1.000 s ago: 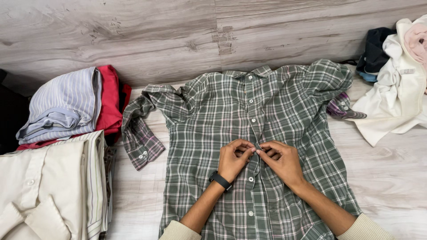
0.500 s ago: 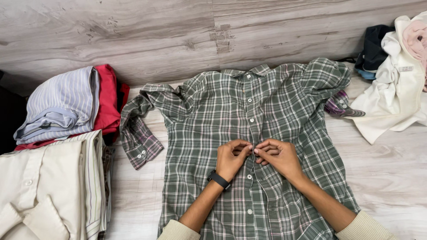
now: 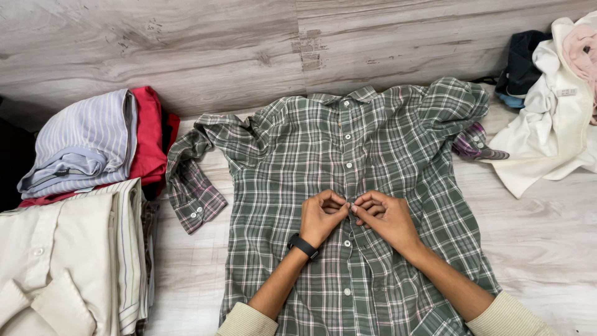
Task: The person folds a red t-shirt, a blue striped long-sleeve shirt, and a green plaid button-down shirt on a wooden surface.
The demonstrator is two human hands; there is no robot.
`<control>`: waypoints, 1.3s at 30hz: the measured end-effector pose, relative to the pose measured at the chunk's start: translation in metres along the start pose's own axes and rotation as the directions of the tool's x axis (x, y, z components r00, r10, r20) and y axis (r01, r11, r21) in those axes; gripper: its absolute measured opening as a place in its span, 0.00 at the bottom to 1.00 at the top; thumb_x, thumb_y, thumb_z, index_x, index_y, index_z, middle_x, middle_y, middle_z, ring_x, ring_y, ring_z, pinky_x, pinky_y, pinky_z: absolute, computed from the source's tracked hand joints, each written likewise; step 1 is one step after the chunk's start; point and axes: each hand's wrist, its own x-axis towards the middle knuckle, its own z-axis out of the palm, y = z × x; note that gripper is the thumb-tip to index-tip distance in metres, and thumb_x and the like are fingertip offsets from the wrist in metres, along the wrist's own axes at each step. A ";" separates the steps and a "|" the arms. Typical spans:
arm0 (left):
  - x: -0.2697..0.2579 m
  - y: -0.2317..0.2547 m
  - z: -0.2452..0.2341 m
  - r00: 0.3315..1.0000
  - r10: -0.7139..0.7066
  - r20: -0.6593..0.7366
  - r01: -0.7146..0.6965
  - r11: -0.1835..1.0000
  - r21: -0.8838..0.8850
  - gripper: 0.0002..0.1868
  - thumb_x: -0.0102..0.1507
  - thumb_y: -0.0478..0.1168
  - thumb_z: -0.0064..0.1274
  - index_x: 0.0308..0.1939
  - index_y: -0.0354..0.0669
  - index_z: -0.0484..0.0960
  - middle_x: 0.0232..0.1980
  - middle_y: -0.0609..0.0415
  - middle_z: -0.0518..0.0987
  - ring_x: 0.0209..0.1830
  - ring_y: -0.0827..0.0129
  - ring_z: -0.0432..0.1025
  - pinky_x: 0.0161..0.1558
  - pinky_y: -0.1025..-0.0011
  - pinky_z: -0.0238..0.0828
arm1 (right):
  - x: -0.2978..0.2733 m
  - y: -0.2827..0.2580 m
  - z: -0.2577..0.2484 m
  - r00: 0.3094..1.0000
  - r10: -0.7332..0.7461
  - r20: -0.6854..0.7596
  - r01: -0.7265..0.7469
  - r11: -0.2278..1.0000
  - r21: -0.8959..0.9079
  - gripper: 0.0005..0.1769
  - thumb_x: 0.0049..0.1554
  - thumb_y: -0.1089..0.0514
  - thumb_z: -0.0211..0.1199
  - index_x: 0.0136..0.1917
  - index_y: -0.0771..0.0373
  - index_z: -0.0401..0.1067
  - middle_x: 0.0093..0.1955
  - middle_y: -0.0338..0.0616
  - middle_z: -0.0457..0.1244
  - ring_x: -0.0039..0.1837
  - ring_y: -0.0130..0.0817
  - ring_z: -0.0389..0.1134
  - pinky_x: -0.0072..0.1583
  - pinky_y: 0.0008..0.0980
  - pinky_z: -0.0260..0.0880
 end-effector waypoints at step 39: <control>0.007 -0.034 -0.141 0.989 0.077 0.124 -0.146 0.458 0.877 0.35 0.67 0.67 0.38 0.77 0.69 0.59 0.83 0.54 0.48 0.83 0.58 0.40 0.76 0.41 0.25 | -0.032 0.048 -0.090 0.980 -0.192 -0.044 0.064 0.520 -0.852 0.45 0.61 0.30 0.47 0.76 0.67 0.55 0.79 0.62 0.47 0.78 0.56 0.48 0.73 0.57 0.48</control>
